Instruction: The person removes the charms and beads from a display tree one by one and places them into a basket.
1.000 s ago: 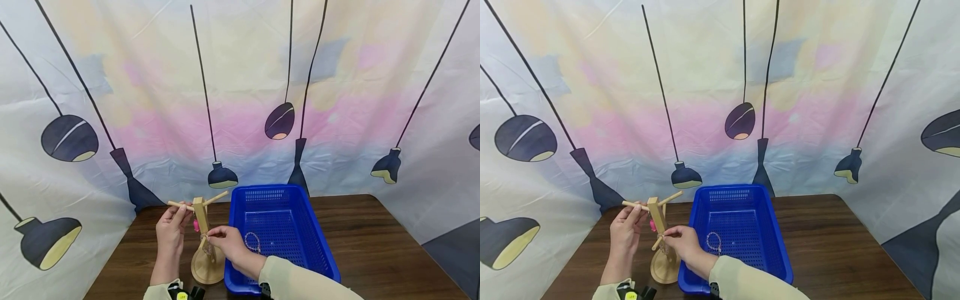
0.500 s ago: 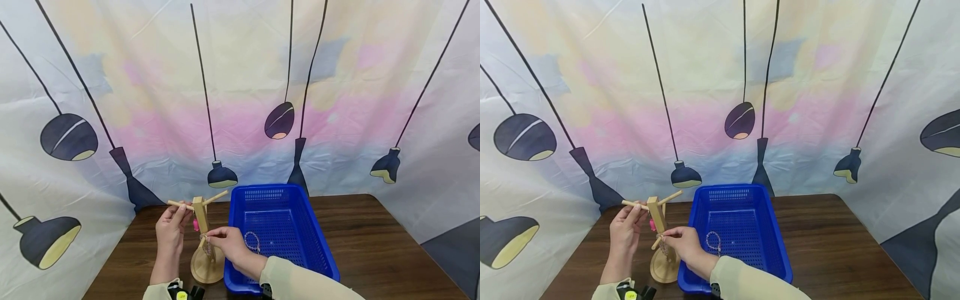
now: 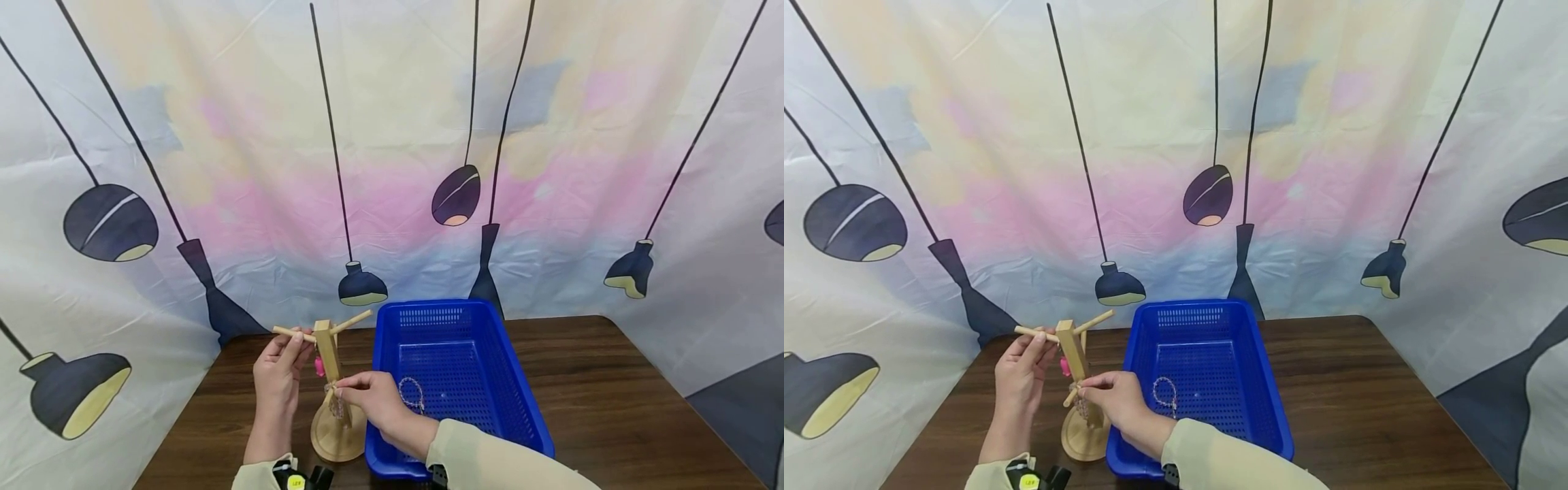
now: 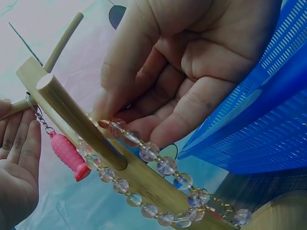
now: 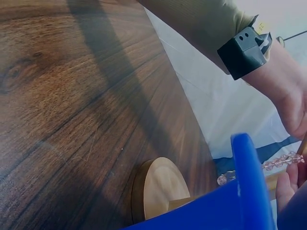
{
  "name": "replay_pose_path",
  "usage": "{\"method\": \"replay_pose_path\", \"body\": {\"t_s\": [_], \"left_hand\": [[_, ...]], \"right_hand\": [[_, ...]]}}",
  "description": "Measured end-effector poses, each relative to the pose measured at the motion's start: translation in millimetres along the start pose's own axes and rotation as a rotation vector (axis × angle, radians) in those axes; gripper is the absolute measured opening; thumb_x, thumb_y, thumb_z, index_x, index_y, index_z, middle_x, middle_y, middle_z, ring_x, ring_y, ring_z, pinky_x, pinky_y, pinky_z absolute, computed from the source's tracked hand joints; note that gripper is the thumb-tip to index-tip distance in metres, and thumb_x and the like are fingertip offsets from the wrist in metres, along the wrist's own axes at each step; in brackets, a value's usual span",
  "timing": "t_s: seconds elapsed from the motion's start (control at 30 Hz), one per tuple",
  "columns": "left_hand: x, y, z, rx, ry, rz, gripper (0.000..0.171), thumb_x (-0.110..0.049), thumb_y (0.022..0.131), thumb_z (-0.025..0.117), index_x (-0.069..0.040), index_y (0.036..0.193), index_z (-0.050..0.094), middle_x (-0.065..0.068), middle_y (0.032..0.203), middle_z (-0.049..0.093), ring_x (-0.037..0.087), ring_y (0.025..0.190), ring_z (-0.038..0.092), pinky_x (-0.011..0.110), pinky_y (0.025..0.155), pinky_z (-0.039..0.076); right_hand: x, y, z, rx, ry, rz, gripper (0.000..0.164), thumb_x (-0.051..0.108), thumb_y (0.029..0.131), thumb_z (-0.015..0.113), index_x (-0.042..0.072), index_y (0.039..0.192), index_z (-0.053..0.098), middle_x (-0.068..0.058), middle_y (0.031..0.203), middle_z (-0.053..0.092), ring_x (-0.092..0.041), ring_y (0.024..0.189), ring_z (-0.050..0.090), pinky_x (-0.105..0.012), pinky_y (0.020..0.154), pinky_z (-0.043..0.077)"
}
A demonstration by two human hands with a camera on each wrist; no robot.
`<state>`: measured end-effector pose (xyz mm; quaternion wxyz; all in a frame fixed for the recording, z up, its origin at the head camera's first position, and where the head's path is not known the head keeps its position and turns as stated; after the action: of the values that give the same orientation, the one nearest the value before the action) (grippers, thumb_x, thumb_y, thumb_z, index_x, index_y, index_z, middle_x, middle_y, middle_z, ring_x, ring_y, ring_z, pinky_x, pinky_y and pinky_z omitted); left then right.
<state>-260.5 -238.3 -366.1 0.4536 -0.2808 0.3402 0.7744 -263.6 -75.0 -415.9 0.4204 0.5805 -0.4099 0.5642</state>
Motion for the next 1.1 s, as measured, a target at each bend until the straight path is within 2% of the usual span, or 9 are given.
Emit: {"method": "replay_pose_path", "body": {"t_s": [0.27,0.6,0.87,1.1], "left_hand": [[0.0,0.1,0.1,0.017,0.002,0.007,0.024,0.005,0.100,0.059,-0.010,0.095,0.076,0.000,0.089,0.080,0.007,0.084,0.078,0.017,0.079,0.064],[0.0,-0.1,0.7,0.052,0.000,0.036,0.022,0.005,0.101,0.058,-0.008,0.098,0.076,0.001,0.090,0.081,0.008,0.085,0.078,0.018,0.079,0.063],[2.0,0.9,0.0,0.016,0.025,0.031,0.025,0.005,0.100,0.058,-0.011,0.095,0.076,0.000,0.088,0.080,0.007,0.083,0.078,0.017,0.078,0.064],[1.3,3.1,0.2,-0.049,0.057,0.015,0.024,0.005,0.100,0.060,-0.010,0.091,0.076,0.000,0.086,0.080,0.006,0.080,0.077,0.017,0.077,0.064]], "right_hand": [[4,-5,0,0.022,0.010,-0.004,0.015,0.004,0.089,0.075,-0.005,0.101,0.079,-0.017,0.103,0.079,-0.006,0.087,0.067,-0.020,0.076,0.055],[8,-11,0,0.038,0.030,-0.003,0.016,0.006,0.088,0.077,-0.006,0.099,0.078,-0.018,0.099,0.080,-0.006,0.087,0.069,-0.021,0.080,0.056],[6,-13,0,0.052,0.038,0.015,0.018,0.006,0.089,0.076,-0.007,0.101,0.078,-0.018,0.099,0.079,-0.006,0.090,0.069,-0.020,0.081,0.055],[10,-15,0,0.075,0.086,0.020,0.020,0.004,0.087,0.075,-0.010,0.101,0.076,-0.018,0.098,0.079,-0.007,0.087,0.071,-0.019,0.080,0.055]]}}
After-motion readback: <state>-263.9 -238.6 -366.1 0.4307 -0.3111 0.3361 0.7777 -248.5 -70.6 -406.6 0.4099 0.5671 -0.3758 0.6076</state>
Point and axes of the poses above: each hand's wrist, its own y-axis towards the middle knuckle, its own z-axis out of the palm, x = y × z, the point moved 6 cm from there along y, towards the middle knuckle
